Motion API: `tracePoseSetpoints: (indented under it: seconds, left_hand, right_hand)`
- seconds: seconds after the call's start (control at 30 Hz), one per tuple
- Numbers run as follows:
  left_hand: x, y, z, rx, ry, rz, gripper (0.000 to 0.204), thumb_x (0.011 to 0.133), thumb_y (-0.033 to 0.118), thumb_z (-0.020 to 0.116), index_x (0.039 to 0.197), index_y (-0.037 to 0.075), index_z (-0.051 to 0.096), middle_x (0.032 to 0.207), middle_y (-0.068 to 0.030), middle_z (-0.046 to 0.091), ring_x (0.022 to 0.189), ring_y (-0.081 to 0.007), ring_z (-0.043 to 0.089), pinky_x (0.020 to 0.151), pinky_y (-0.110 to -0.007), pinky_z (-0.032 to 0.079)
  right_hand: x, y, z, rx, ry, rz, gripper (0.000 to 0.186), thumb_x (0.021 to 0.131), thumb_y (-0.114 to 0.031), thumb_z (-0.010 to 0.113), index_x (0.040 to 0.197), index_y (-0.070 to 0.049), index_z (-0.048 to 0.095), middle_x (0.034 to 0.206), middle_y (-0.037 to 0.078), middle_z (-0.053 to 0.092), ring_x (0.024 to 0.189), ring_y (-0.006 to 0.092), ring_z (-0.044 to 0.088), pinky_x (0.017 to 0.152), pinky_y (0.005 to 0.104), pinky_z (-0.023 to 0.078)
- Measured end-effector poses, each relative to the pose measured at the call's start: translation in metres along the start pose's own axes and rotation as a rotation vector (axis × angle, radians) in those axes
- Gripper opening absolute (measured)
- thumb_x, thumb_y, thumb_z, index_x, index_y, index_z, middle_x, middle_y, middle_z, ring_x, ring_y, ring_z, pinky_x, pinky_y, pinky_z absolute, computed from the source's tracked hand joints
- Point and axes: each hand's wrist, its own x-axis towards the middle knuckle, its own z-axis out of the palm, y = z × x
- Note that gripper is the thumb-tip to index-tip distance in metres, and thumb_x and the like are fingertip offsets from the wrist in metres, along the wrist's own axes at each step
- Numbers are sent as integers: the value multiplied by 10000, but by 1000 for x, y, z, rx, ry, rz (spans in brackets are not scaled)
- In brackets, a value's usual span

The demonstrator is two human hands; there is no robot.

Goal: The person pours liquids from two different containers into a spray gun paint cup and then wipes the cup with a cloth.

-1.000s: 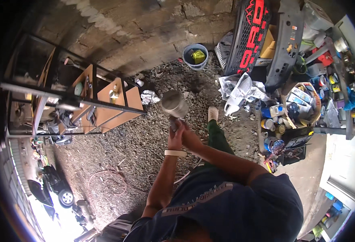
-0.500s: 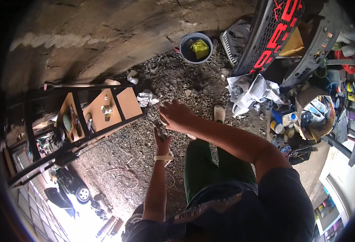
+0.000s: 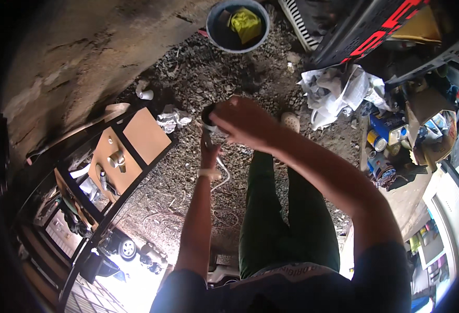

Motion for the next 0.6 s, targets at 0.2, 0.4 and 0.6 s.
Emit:
tracePoseSetpoints:
  seconds: [0.2,0.4,0.6]
  left_hand:
    - [196,-39,-74,136,257,-190,913,898,436,660,1572,187,95,1156,-99,634,789,-189,591,619,-322,482]
    - [324,-10,-46,175,281,-363,820,889,502,641,1487,192,173,1104,-88,624,771,-202,582,612,-351,476]
    - [341,56,-30,336,350,-409,737,871,535,649,1386,190,250,1054,-81,606,760,-193,571,610,-349,473]
  right_hand:
    - [-135,118,23,40,256,603,728,724,-194,857,1336,-21,502,1281,204,528,1223,389,509,1034,452,442]
    - [-352,107,76,15,123,1089,748,735,-184,840,1372,-47,473,1332,202,472,1248,404,483,1052,447,425]
    - [-434,18,125,141,174,1362,740,708,-233,863,1324,-62,489,1277,194,495,1205,403,504,1008,465,450]
